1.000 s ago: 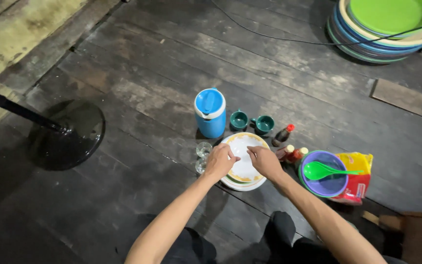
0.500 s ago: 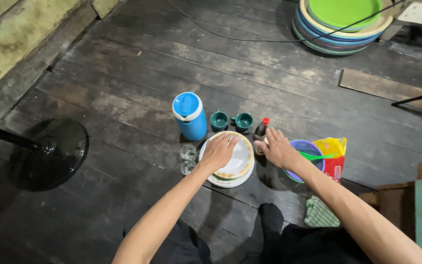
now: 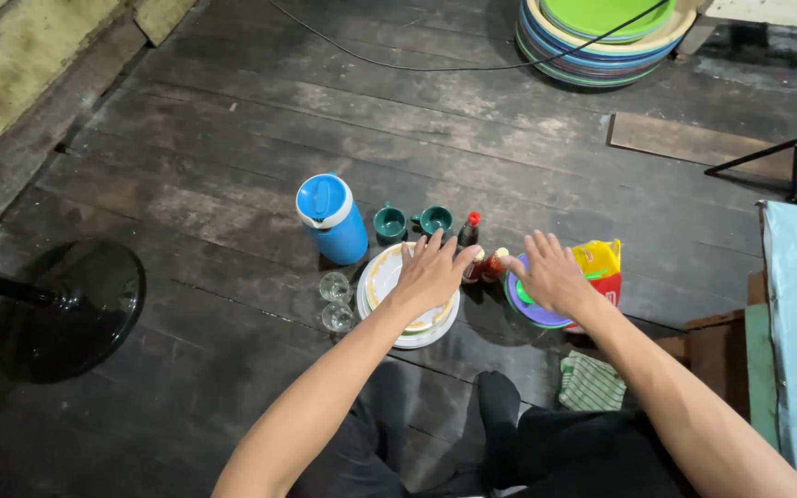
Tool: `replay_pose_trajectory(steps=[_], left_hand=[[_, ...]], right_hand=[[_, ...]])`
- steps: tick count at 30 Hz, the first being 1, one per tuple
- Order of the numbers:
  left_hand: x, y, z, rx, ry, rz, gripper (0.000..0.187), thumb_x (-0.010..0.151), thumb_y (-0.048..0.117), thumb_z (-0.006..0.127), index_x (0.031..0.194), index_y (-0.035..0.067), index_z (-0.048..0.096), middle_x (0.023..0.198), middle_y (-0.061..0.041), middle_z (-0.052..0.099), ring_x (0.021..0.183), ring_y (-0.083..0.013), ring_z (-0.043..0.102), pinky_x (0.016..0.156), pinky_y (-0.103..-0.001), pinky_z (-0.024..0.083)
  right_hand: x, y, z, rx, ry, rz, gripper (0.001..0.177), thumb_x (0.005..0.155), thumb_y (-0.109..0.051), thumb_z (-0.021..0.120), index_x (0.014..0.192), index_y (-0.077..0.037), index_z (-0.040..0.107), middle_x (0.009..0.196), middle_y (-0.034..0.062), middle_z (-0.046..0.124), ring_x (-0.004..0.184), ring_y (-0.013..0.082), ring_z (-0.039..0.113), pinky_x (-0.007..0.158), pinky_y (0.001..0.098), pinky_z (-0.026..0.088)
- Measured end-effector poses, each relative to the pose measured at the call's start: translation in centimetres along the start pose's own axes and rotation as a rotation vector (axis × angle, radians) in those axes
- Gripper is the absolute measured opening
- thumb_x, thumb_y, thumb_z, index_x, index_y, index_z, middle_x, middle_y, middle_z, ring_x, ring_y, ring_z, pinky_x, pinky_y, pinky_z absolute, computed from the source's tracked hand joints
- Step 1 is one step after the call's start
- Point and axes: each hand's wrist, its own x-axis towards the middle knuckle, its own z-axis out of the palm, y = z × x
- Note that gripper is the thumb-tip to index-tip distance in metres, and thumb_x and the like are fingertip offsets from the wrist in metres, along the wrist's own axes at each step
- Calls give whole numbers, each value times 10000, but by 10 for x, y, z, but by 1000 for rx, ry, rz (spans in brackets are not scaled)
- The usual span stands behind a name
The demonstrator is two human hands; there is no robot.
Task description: The person picks up two glasses from a table and places them on the floor. Then, the person takes a tissue from a packet, folds it, and uses it to wipe several spoons one by one.
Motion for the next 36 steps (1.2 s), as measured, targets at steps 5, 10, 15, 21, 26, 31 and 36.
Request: replay_pose_trajectory(steps=[5,10,15,21,26,31,36], left_hand=[[15,14,3,4,101,100,877,1030,679,158,1524,1,413,1602,-263,335,1493,-492,280,1196,-711,84],[36,37,34,108,312,383,794,1049,620,275,1438,-31,512,1500,-302,459,1446,-520,349,1169,-740,164],[49,56,50,278,280,494,876,991,711,235,1521,48,446,1570,-299,381,1495,-519,258,1175,-743,82],[55,75,43,294,214,464,937,960,758,233,1556,51,392,1591,-325,331,1505,-530,219,1177,-742,69],[78,79,56,289,247,478,959,955,776,236,1562,47,377,1608,-305,312,1509,-516,223,1187,-728,66],[88,90,69,273,216,528,976,962,771,245,1566,12,351,1626,-299,276,1522,-489,216,1233,-648,123],[90,98,82,268,228,620,901,1036,652,279,1533,-98,328,1609,-318,294,1522,-449,243,1254,-525,190]], right_hand=[[11,39,6,39,14,70,891,1054,-708,140,1599,-17,277,1679,190,243,1566,379,179,1229,601,225],[-7,57,10,74,47,164,895,1054,-710,147,1603,-15,275,1683,196,236,1569,379,177,1231,610,213],[-33,61,-3,61,54,254,904,1043,-719,111,1611,-27,230,1692,195,190,1575,386,123,1248,595,180],[-51,68,-12,125,75,336,895,1042,-713,153,1623,-34,207,1695,199,168,1568,408,112,1249,604,155],[-77,63,-22,123,189,335,874,1056,-670,207,1605,9,238,1673,236,208,1552,429,160,1233,611,173],[-95,71,-21,89,301,342,853,1072,-628,263,1579,57,277,1634,277,274,1528,443,227,1225,592,229],[-110,78,-23,34,387,371,834,1083,-604,263,1547,86,333,1612,290,322,1510,428,293,1226,514,275]])
